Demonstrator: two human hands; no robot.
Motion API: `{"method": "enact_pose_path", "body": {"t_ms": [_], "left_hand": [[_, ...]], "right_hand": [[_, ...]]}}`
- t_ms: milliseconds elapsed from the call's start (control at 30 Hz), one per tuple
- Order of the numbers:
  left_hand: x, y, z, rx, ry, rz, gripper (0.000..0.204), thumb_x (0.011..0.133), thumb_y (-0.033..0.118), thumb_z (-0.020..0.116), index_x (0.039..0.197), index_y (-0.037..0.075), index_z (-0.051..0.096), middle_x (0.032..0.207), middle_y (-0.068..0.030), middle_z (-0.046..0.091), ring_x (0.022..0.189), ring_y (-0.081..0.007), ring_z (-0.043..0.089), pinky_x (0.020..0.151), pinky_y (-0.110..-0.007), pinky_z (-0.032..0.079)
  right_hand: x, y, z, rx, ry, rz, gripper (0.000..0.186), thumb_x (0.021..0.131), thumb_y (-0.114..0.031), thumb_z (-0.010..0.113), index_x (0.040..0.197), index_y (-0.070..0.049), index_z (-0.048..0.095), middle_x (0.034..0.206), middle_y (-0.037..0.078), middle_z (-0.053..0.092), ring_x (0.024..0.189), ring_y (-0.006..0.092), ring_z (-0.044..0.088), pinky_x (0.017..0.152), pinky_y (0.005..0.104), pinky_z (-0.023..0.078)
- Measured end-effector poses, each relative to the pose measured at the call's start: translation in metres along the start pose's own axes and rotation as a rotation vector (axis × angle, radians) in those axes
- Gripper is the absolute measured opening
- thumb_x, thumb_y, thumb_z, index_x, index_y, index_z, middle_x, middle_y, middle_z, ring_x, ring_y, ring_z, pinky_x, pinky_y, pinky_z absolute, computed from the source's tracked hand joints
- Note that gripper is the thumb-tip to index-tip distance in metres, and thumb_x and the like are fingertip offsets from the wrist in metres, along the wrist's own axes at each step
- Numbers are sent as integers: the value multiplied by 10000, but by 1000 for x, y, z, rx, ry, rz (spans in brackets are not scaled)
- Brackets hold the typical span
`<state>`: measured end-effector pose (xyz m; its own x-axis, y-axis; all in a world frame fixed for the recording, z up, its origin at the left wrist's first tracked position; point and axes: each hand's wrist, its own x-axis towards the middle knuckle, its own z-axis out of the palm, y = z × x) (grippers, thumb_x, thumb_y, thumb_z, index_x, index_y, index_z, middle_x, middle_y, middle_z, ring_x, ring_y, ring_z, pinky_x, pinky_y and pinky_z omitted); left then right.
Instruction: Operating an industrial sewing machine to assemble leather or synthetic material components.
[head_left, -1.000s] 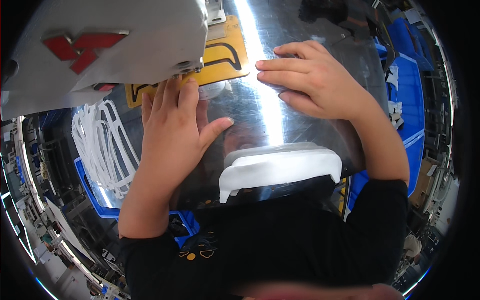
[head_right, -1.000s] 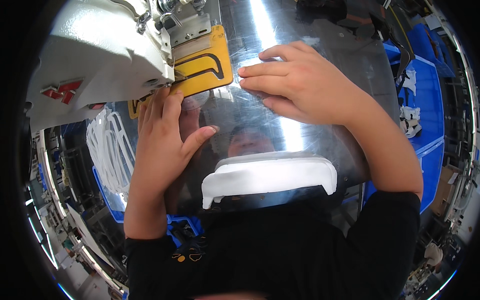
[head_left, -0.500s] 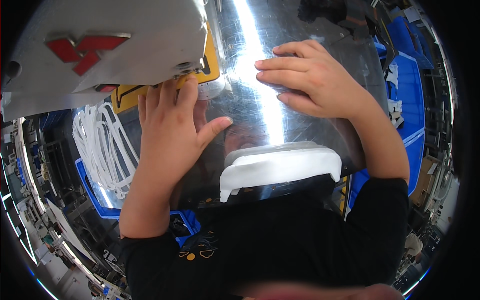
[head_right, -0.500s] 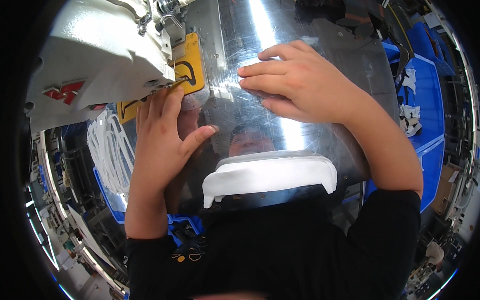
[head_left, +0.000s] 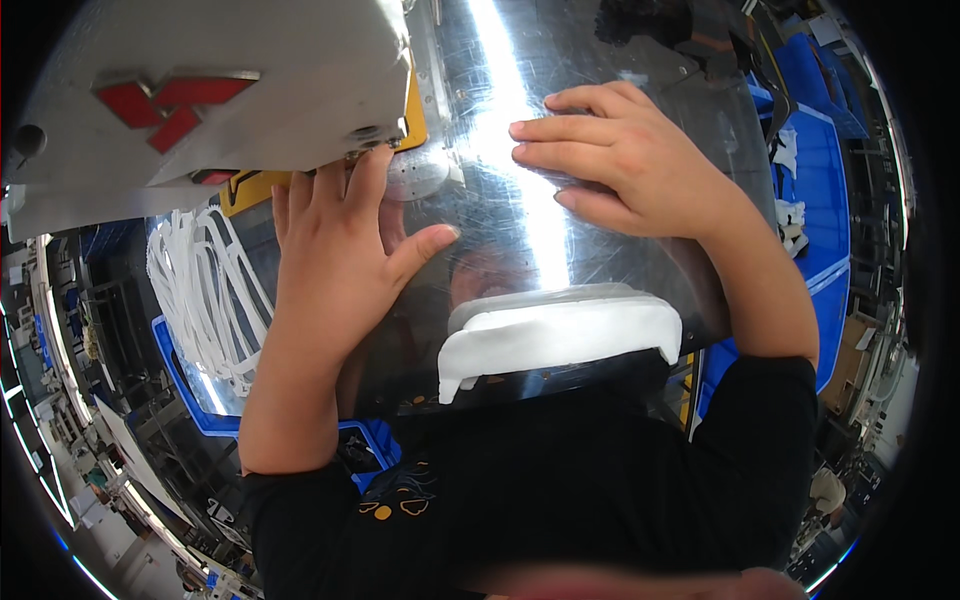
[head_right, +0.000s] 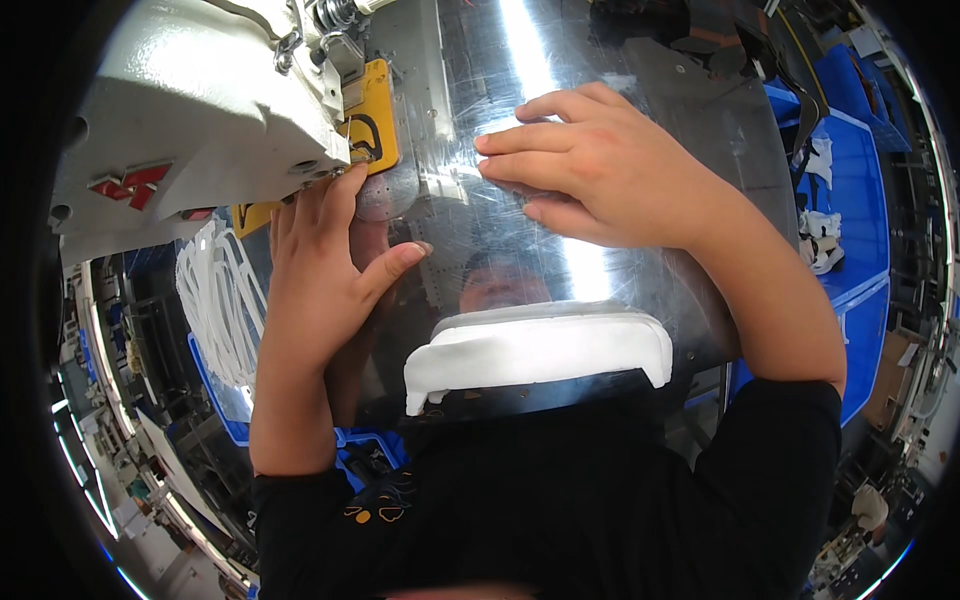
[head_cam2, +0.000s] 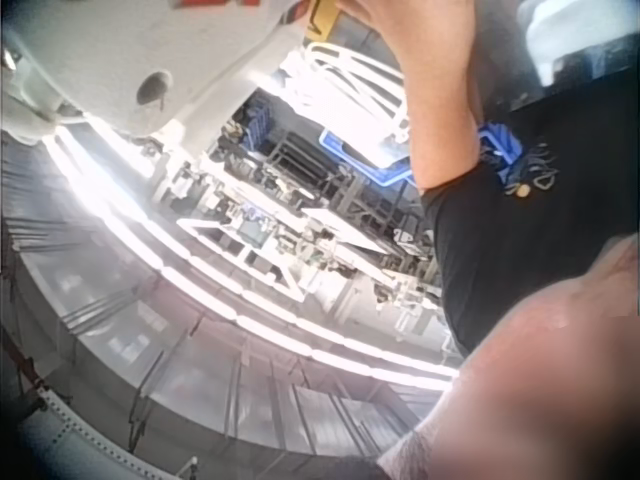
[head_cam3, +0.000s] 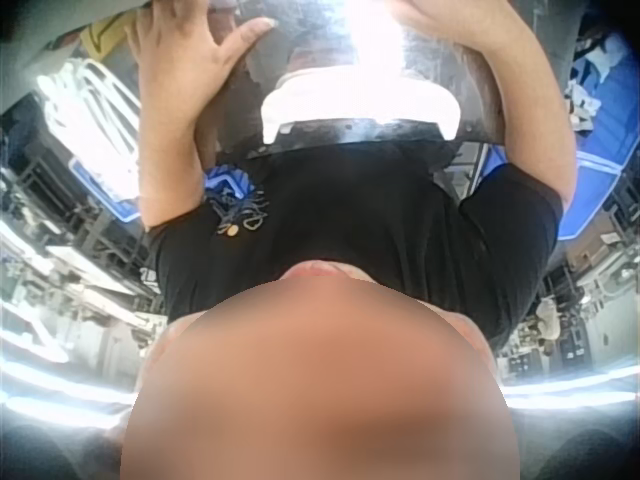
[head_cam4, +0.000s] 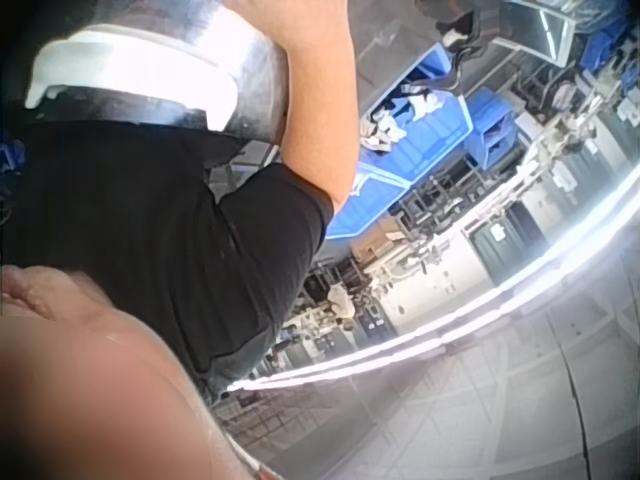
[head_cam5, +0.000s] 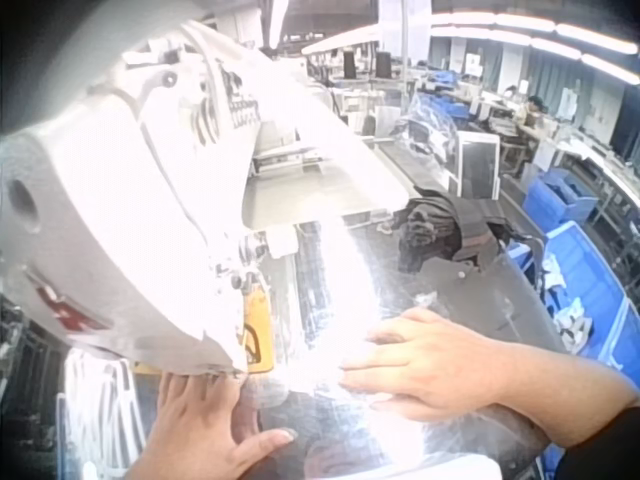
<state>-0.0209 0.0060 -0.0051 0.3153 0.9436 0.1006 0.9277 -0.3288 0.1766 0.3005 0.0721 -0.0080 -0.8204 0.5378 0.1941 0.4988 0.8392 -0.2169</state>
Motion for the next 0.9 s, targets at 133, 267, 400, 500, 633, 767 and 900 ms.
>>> {"method": "enact_pose_path", "body": {"t_ms": [133,267,400,500,633,767,900], "left_hand": [[0,0,-1,7,-2,-11,890,888,625,823,1570,127,540,1558,-219,553,1467,-484,464,1239,-589,351],[-1,0,-1,13,9,-6,896,883,625,827,1570,122,547,1550,-214,559,1467,-479,466,1241,-591,352],[0,1,-3,14,-7,-14,897,873,618,836,1561,113,559,1544,-211,564,1462,-475,473,1236,-589,362],[-2,1,-5,11,0,-10,887,867,611,842,1542,101,576,1534,-210,571,1446,-471,493,1229,-581,377],[-2,3,-7,11,-9,-3,860,871,608,837,1501,70,605,1514,-215,583,1405,-467,531,1203,-564,412],[-4,5,-8,28,-19,0,841,879,616,825,1459,40,627,1494,-218,594,1376,-465,552,1180,-554,437],[-4,8,-13,18,-31,8,832,883,648,805,1416,31,645,1492,-236,589,1359,-465,566,1168,-547,452]], "right_hand": [[0,0,0,0,4,1,443,955,-242,758,1388,-150,748,1506,14,700,1420,283,582,1153,466,423],[-1,1,0,2,6,-3,441,953,-243,757,1384,-151,750,1504,14,700,1418,282,584,1147,467,423],[-1,1,0,4,2,0,438,954,-243,755,1382,-151,750,1503,14,701,1418,282,584,1147,468,422],[0,0,-1,9,0,1,436,955,-243,754,1381,-150,751,1501,16,702,1417,281,584,1146,468,423],[0,-1,-1,-2,-5,8,430,964,-254,749,1381,-151,753,1498,23,703,1423,278,581,1149,470,423],[1,-1,-1,-3,-12,12,423,977,-265,739,1384,-151,753,1493,29,706,1429,276,579,1154,469,422],[1,-2,-1,-11,-11,11,424,981,-266,736,1389,-151,752,1492,30,707,1428,274,581,1155,467,422]]}}
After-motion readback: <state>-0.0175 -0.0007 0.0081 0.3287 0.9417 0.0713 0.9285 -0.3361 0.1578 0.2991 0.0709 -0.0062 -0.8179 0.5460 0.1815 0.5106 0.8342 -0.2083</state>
